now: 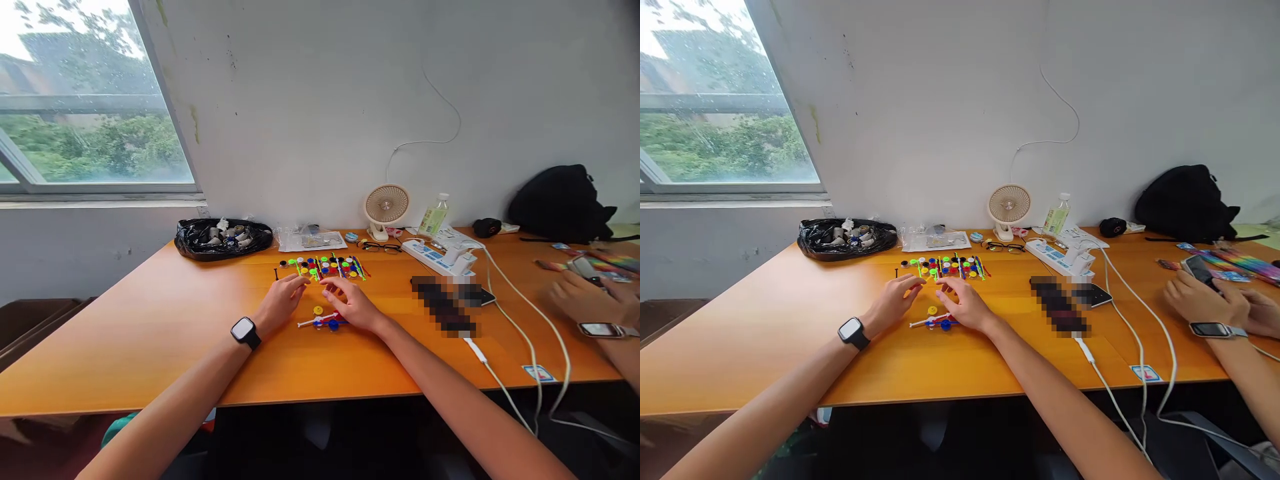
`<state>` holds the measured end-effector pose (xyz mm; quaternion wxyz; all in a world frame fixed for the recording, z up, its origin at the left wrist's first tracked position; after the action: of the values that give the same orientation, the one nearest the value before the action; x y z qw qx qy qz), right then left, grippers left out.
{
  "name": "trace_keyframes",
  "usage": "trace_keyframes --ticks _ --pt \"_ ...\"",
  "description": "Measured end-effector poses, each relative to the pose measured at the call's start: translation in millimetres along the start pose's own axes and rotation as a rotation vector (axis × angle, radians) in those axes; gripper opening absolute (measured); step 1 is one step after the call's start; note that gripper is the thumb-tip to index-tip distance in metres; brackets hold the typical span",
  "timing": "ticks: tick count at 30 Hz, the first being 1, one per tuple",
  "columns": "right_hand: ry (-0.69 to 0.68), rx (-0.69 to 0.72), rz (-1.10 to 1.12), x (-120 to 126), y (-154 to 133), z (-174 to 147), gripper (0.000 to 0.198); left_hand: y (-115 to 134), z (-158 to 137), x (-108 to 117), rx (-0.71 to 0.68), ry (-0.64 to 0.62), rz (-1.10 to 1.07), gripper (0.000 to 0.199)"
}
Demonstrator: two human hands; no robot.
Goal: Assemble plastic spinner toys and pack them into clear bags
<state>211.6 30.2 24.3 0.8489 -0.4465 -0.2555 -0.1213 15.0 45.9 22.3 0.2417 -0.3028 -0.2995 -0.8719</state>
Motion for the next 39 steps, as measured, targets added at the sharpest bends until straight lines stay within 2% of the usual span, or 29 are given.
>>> trace_keyframes --ticks 3,6,8,11,13,16,21,24,27,32,39 --pt "0.069 0.057 0.017 6 -2 7 0.034 17 2 0 -0.065 0.022 -0.186 0.019" --pt "0.055 0.085 -0.036 9 -3 19 0.029 25 2 0 -0.083 0.054 -0.272 0.016" --pt "-0.037 0.056 -0.092 5 0 28 0.022 25 3 -1 -0.086 0.073 -0.285 0.016" --pt "-0.224 -0.023 -0.123 -6 9 36 0.026 18 5 -5 -0.068 0.064 -0.294 0.015" --pt "-0.25 -0.047 -0.103 -9 15 39 0.029 13 7 -4 -0.02 0.075 -0.28 0.009" --pt "-0.158 -0.08 -0.061 -3 26 41 0.032 13 8 5 0.058 0.069 -0.23 0.016" --pt "0.051 -0.201 0.03 14 50 34 0.035 35 2 9 -0.043 -0.233 -0.268 0.024" --pt "0.072 -0.251 0.063 14 57 31 0.036 40 0 5 -0.069 -0.305 -0.281 0.023" --pt "0.104 -0.237 0.097 12 54 31 0.036 35 -2 -4 -0.047 -0.349 -0.294 0.02" --pt "0.134 -0.291 0.193 14 50 32 0.042 18 -4 -10 0.087 -0.329 -0.324 0.021" --pt "0.169 -0.444 0.387 13 66 31 0.049 10 1 -3 0.182 -0.17 -0.421 0.018"
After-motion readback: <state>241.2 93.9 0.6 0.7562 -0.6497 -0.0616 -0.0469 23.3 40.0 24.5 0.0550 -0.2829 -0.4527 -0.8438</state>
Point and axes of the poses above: each hand's wrist, its own z-axis towards the middle knuckle, its own x-axis out of the back of the hand, y = z × x, the point moved 5 cm from there along z, towards the middle knuckle, and after that the axes turned 4 degrees about y, right-handed, at the moved point
